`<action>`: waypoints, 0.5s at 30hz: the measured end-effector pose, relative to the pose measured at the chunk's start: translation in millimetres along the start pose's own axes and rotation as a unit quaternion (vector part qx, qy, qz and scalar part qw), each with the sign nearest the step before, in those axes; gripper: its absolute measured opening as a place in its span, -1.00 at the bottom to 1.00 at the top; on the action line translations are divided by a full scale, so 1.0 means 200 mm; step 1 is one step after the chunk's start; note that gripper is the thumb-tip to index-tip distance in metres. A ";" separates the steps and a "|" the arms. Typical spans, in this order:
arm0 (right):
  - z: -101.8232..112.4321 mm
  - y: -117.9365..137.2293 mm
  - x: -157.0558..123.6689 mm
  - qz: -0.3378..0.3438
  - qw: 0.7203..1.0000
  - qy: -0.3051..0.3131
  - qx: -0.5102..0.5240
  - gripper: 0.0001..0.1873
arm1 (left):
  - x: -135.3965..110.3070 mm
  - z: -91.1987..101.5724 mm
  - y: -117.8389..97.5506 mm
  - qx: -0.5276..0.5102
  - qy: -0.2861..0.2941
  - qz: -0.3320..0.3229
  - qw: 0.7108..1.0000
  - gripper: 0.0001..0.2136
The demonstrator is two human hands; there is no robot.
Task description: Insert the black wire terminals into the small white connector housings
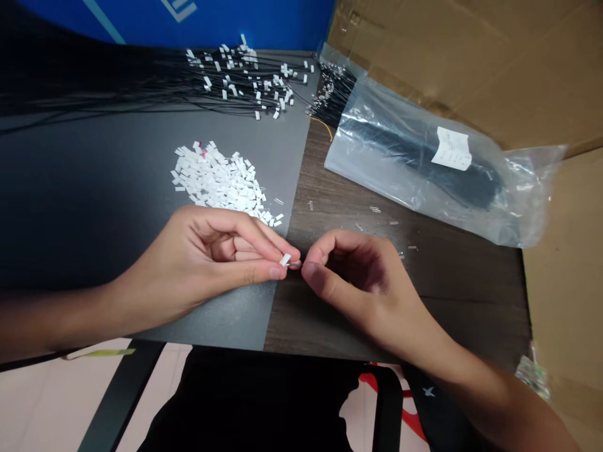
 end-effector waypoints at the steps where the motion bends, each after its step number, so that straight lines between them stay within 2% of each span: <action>1: 0.00 0.00 0.00 0.000 1.000 0.000 0.000 -0.69 | 0.00 0.00 0.00 0.000 0.001 0.001 1.000 -0.81; 15: 0.00 0.00 0.00 -0.008 1.000 -0.001 0.003 -0.70 | 0.01 0.00 0.00 0.010 -0.008 -0.004 1.000 -0.82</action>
Point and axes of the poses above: each hand's wrist, its own x-axis towards the middle knuckle, its own z-axis out of the back of the hand, y = z × x, the point moved 2 cm from there along x, towards the middle knuckle, and after that the axes turned 12 degrees about -y, right-handed, at the moved point
